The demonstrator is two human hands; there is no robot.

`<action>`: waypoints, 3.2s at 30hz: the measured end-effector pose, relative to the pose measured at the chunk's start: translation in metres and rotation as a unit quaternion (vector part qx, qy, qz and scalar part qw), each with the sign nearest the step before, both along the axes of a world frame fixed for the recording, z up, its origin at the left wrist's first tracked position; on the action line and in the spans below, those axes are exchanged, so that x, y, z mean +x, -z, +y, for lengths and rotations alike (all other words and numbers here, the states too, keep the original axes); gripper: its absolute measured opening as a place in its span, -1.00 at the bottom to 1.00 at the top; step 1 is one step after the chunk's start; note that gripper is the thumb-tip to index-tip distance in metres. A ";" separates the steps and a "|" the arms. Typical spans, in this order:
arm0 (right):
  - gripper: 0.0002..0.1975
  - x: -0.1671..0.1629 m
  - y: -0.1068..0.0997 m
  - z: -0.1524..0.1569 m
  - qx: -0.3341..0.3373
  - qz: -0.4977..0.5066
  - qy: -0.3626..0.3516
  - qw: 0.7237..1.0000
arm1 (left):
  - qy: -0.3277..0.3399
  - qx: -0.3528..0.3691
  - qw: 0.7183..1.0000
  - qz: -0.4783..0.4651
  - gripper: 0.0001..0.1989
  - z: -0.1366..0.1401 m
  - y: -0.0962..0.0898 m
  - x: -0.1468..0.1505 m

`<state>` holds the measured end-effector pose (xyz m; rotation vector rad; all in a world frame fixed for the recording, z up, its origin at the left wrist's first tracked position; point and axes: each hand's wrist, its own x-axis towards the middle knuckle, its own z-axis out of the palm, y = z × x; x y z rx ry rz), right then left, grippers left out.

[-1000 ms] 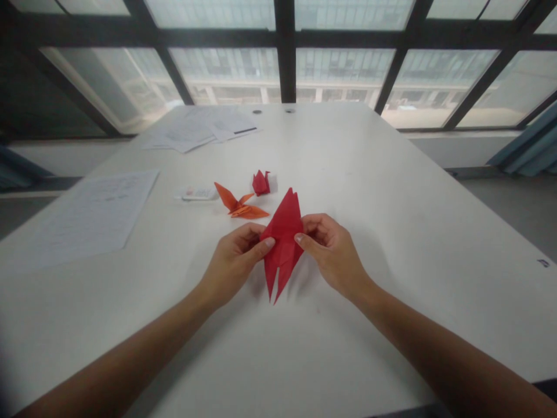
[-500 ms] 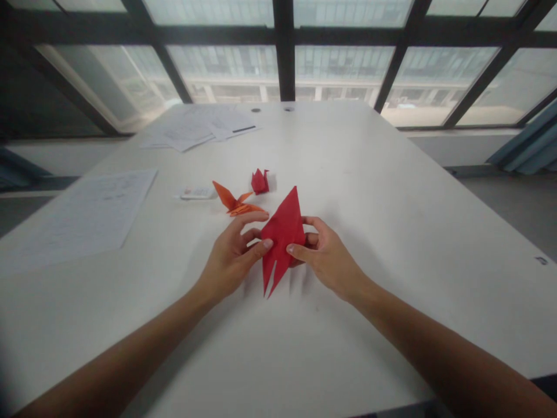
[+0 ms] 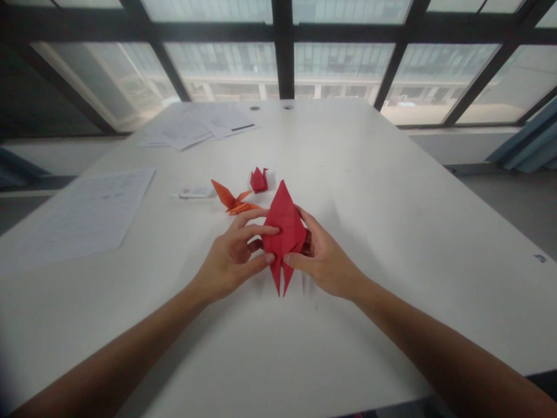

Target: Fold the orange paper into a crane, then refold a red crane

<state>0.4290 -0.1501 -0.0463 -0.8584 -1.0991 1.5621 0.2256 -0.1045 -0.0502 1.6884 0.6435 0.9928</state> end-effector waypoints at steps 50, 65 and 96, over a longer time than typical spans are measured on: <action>-0.58 0.004 0.000 -0.004 0.147 -0.241 0.145 0.948 | -0.069 -0.149 0.982 -0.098 -0.49 -0.001 -0.001 0.007; -0.71 0.008 0.005 -0.002 0.203 -0.372 0.150 0.893 | -0.158 0.029 0.982 0.094 -0.70 -0.006 -0.002 0.007; -0.74 0.004 -0.001 -0.004 0.100 -0.280 0.114 0.948 | -0.072 -0.035 0.991 0.105 -0.56 -0.014 0.004 0.012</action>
